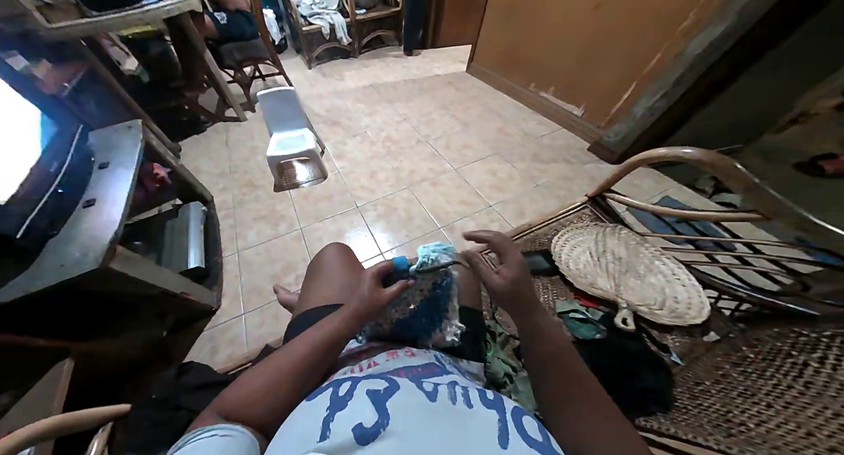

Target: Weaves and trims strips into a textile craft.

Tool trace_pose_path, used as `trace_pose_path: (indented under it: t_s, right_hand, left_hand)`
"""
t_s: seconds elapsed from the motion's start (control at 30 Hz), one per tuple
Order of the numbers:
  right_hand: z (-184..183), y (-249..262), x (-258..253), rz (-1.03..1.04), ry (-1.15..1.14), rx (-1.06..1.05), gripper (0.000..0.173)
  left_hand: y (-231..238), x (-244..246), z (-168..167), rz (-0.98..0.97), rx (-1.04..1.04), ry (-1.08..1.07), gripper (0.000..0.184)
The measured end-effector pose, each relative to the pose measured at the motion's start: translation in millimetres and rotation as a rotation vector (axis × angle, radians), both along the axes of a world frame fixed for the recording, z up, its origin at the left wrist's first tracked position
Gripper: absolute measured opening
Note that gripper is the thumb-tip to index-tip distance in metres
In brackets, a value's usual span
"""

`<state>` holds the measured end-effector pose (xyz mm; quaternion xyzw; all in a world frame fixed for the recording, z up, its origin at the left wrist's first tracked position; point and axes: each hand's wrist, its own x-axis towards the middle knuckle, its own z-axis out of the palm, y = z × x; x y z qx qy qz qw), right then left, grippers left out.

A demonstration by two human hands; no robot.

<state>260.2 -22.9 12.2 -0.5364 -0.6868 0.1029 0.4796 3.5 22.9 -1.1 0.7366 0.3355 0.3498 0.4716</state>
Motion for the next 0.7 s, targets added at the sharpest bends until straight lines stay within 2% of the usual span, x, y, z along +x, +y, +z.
trace_pose_path:
  t_s: [0.13, 0.23, 0.43, 0.57, 0.7]
  right_hand:
    - [4.5, 15.3, -34.1, 0.221, -0.271, -0.05, 0.042]
    - [4.8, 31.0, -39.9, 0.358, -0.292, -0.065, 0.043]
    - [6.3, 29.2, -40.0, 0.537, -0.11, -0.151, 0.045]
    - [11.0, 12.2, -52.1, 0.426, 0.017, -0.279, 0.038]
    - [14.9, 2.7, -60.3, 0.347, 0.257, -0.411, 0.021]
  left_hand:
    - [-3.1, 0.5, -9.1, 0.052, 0.094, -0.105, 0.026]
    - [-10.4, 0.5, -7.9, 0.058, 0.066, -0.159, 0.023]
    - [-23.4, 2.9, -1.9, 0.071, -0.054, -0.275, 0.02]
    - [-26.7, 4.8, 0.6, 0.079, -0.106, -0.339, 0.017]
    - [-27.2, 4.4, 1.9, 0.091, -0.141, -0.383, 0.014]
